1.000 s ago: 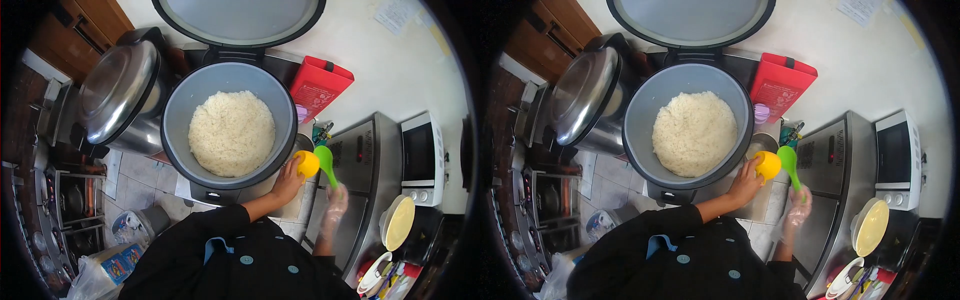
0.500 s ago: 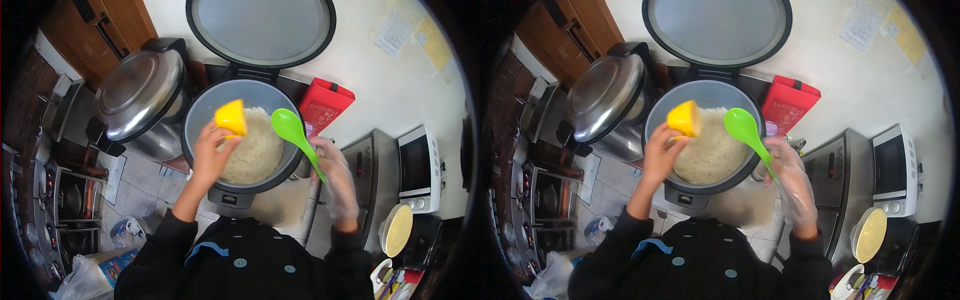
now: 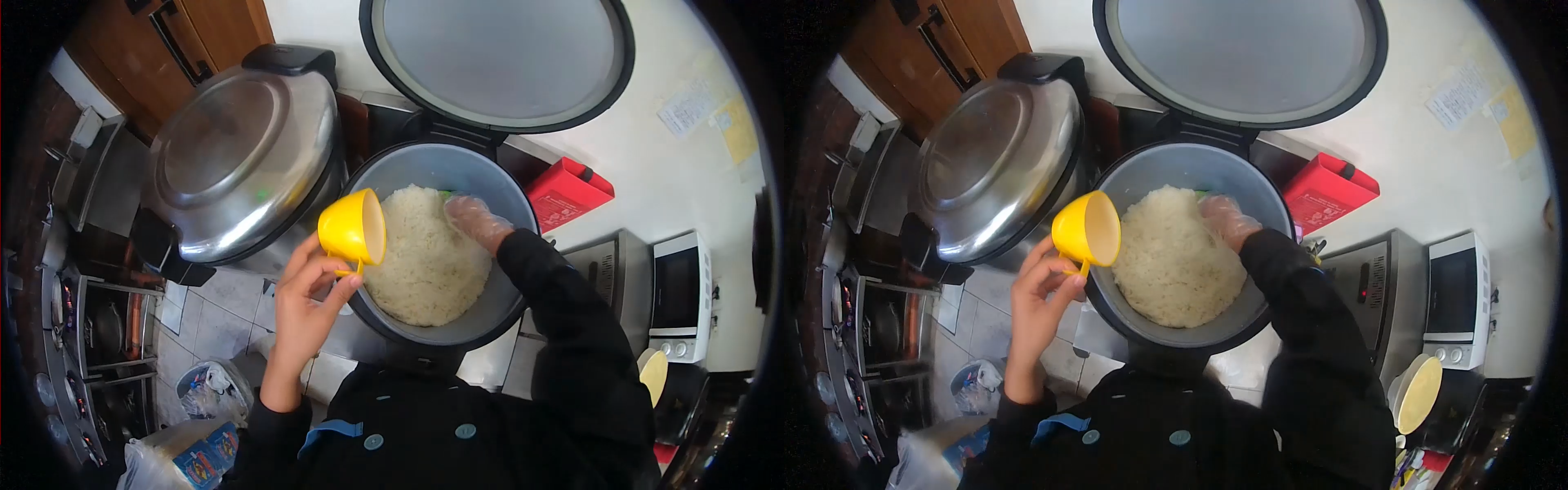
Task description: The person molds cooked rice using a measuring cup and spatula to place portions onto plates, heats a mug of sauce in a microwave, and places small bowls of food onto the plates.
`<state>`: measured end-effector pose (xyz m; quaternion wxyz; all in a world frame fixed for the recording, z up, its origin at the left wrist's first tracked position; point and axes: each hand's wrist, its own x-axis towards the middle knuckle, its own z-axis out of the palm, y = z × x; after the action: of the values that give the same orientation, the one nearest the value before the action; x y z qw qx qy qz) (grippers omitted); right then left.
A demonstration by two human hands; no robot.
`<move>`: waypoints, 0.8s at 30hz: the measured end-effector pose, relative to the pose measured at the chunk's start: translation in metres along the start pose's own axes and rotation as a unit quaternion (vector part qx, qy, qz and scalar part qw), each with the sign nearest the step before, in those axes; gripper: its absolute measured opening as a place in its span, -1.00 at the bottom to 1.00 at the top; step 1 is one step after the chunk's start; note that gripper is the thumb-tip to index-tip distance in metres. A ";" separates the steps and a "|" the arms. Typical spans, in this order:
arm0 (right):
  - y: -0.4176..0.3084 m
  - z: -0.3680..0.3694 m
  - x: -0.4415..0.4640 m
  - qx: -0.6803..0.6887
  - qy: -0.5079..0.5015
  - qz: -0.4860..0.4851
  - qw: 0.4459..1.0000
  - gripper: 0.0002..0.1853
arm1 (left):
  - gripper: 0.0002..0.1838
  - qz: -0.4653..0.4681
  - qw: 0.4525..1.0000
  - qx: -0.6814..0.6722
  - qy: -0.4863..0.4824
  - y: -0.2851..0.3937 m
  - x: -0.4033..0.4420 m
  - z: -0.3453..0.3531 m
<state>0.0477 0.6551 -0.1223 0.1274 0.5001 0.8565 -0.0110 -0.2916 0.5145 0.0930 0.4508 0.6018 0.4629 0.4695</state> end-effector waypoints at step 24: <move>-0.026 0.006 -0.054 0.186 0.011 -0.089 0.978 -0.80 | -0.65 0.032 0.758 0.571 -0.314 -0.094 0.131 0.113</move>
<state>0.0521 0.5953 -0.1181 0.0209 0.4370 0.8818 -0.1761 -0.1763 0.6459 0.0033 0.1277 0.8757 0.4582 -0.0830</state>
